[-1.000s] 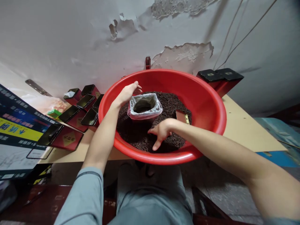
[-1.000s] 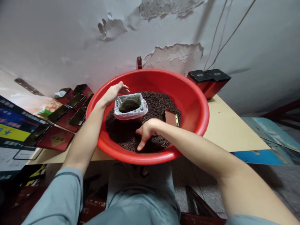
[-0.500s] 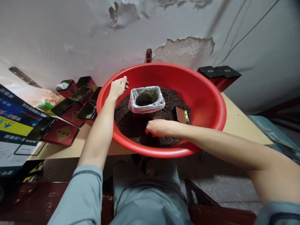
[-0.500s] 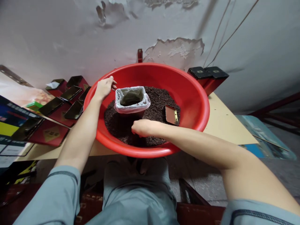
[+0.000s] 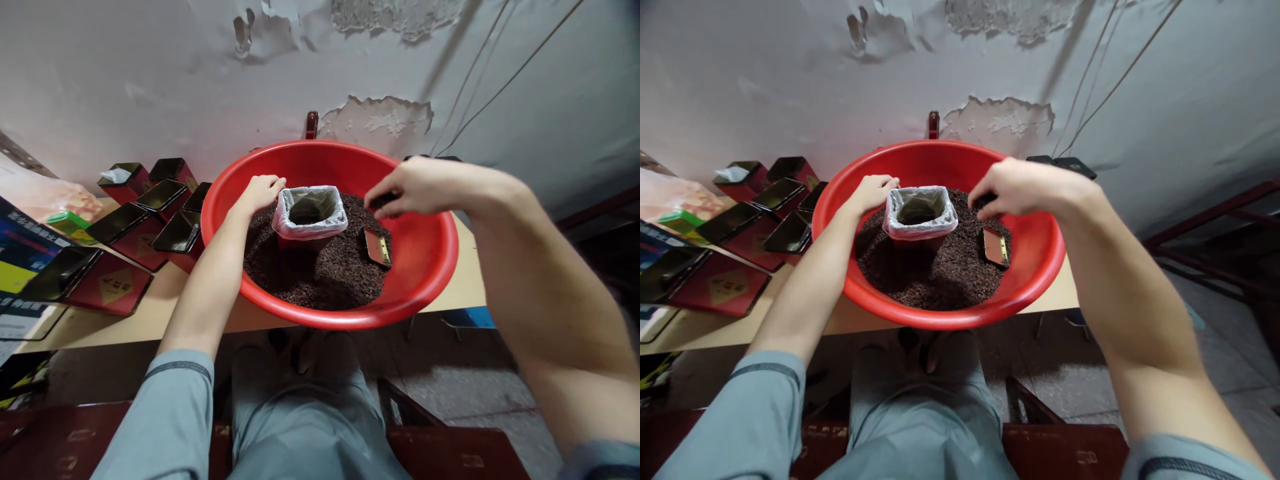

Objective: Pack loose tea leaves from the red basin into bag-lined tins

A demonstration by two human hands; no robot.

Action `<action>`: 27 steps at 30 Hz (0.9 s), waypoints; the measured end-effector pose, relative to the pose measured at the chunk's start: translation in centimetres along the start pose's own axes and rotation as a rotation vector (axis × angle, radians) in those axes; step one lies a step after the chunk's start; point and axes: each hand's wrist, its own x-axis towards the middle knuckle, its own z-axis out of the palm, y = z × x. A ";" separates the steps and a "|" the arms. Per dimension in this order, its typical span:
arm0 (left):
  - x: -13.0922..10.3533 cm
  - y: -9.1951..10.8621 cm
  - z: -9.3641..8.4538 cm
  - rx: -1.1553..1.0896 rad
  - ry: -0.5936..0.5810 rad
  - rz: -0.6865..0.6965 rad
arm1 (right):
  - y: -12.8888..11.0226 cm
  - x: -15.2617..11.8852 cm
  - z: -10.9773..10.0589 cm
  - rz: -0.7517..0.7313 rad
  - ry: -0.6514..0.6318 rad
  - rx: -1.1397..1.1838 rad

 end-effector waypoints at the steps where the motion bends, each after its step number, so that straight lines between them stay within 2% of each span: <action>1: 0.0 0.0 -0.1 0.009 -0.013 0.002 | -0.3 0.9 -0.6 -0.011 0.034 0.011; 3: -0.1 0.0 -0.2 0.004 -0.019 0.000 | -1.6 3.2 -0.9 -0.077 0.079 0.070; 6: -0.4 -0.1 -0.6 -0.024 -0.017 -0.016 | -4.0 6.4 0.3 -0.216 0.204 0.163; 9: -0.7 -0.3 -0.7 -0.021 -0.036 -0.035 | -5.1 7.0 1.7 -0.293 0.270 0.209; 11: -0.6 -0.4 -0.6 -0.004 -0.072 -0.044 | -4.4 5.8 2.4 -0.248 0.382 0.254; 14: -0.2 -0.8 -0.2 0.007 -0.131 -0.055 | -1.7 3.9 4.2 -0.005 0.564 0.279; 15: 0.0 -1.0 -0.1 0.003 -0.149 -0.064 | -0.7 3.6 5.1 0.100 0.543 0.259; 16: 0.1 -1.1 -0.1 -0.007 -0.164 -0.080 | 0.2 3.6 6.1 0.191 0.463 0.230; 18: 0.3 -1.2 -0.2 -0.074 -0.181 -0.126 | 1.6 4.4 8.3 0.311 0.187 0.172; 20: 0.1 -1.1 -0.9 -0.230 -0.176 -0.141 | 2.3 5.8 10.2 0.331 -0.045 0.108; 21: -0.2 -0.8 -1.4 -0.332 -0.164 -0.115 | 2.4 6.5 10.9 0.324 -0.120 0.083; 24: -1.6 0.5 -3.2 -0.577 -0.157 0.120 | 2.7 8.3 12.2 0.362 -0.203 0.062; 26: -2.9 1.6 -4.0 -0.593 -0.195 0.268 | 3.2 8.8 12.9 0.479 -0.221 0.082; 27: -3.5 2.0 -4.2 -0.566 -0.218 0.298 | 3.5 8.8 13.3 0.542 -0.232 0.097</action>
